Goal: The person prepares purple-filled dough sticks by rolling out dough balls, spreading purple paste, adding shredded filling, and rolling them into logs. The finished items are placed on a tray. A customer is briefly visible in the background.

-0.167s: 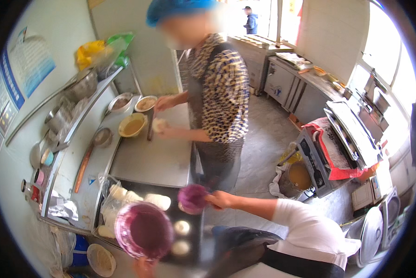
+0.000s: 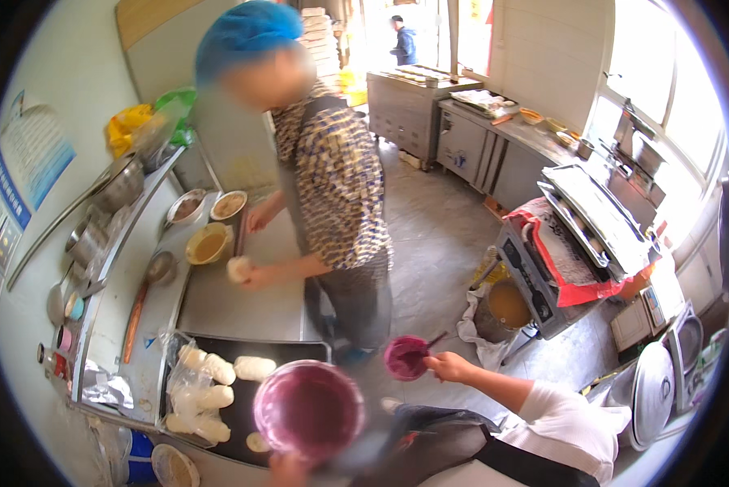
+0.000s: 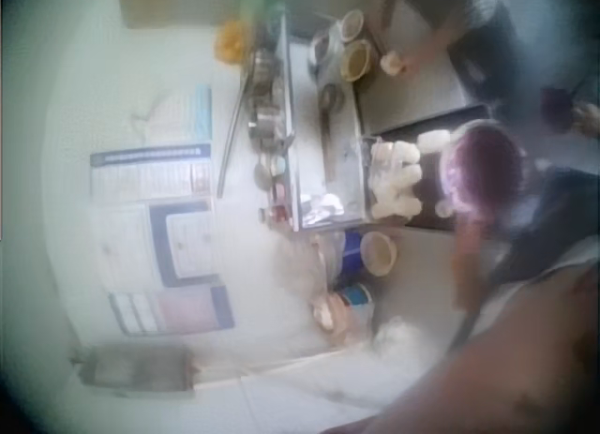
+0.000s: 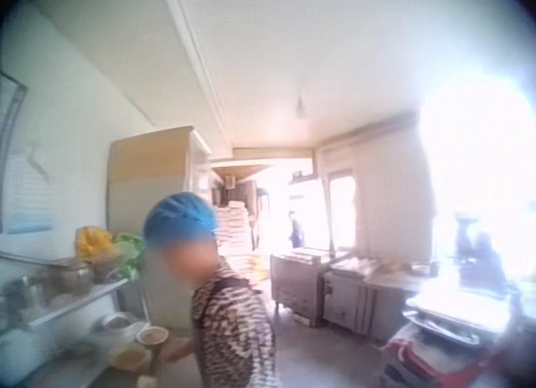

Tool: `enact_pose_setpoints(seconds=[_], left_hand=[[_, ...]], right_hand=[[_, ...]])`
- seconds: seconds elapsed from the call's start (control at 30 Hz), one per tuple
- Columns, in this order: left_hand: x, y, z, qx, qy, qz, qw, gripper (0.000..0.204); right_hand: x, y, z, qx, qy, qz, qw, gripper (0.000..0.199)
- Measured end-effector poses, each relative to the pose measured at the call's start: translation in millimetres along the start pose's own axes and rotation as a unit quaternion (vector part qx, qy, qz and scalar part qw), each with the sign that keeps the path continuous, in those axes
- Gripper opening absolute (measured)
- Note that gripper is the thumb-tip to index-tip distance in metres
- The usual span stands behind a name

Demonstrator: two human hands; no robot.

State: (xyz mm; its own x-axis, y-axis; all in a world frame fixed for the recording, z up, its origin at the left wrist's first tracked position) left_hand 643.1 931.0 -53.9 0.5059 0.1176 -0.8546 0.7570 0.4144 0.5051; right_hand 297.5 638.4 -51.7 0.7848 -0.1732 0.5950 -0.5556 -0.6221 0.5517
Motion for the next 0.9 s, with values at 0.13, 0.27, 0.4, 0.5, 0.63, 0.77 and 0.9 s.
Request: enact_pose_setpoints(seconds=[0.13, 0.27, 0.4, 0.5, 0.63, 0.77, 0.9], left_hand=[[-13.9, -122.9, 49.7, 0.150, 0.086, -0.108, 0.979, 0.017], [-56.5, -243.4, 134.2, 0.183, 0.018, -0.254, 0.950, 0.015], [-119.5, -372.3, 227.6, 0.234, 0.171, -0.284, 0.914, 0.014], [-189.0, -438.4, 286.8, 0.198, 0.253, -0.370, 0.871, 0.015], [-275.2, -477.3, 360.0, 0.153, 0.200, -0.499, 0.830, 0.018], [-311.8, -512.3, 439.5, 0.098, 0.250, -0.484, 0.833, 0.020], [-324.6, -527.0, 524.7, 0.110, 0.187, -0.490, 0.844, 0.027]], right_hand=[[-123.8, 69.1, -6.1, -0.126, -0.108, 0.154, 0.974, 0.045], [-198.4, 130.4, -4.4, -0.174, -0.144, 0.316, 0.921, 0.041], [-253.6, 203.0, 6.8, -0.245, -0.166, 0.321, 0.900, 0.041], [-284.0, 245.4, 25.3, -0.279, -0.192, 0.322, 0.884, 0.040], [-299.1, 304.7, 80.1, -0.269, -0.206, 0.289, 0.895, 0.040], [-276.2, 382.6, 144.0, -0.293, -0.145, 0.300, 0.896, 0.040], [-227.0, 418.0, 213.4, -0.239, -0.128, 0.327, 0.905, 0.041]])
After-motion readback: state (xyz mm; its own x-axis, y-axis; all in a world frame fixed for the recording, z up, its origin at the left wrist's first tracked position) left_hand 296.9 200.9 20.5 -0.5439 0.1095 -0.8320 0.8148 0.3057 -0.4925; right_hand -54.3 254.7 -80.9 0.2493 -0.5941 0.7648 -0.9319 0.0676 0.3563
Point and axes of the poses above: each hand's wrist, its own z-axis towards the middle knuckle, its own y-axis out of the back of the hand, x = y × z, the point moved 8 cm from there along z, towards the middle knuckle, and after that the axes turned 12 degrees about -y, right-handed, at the moved point
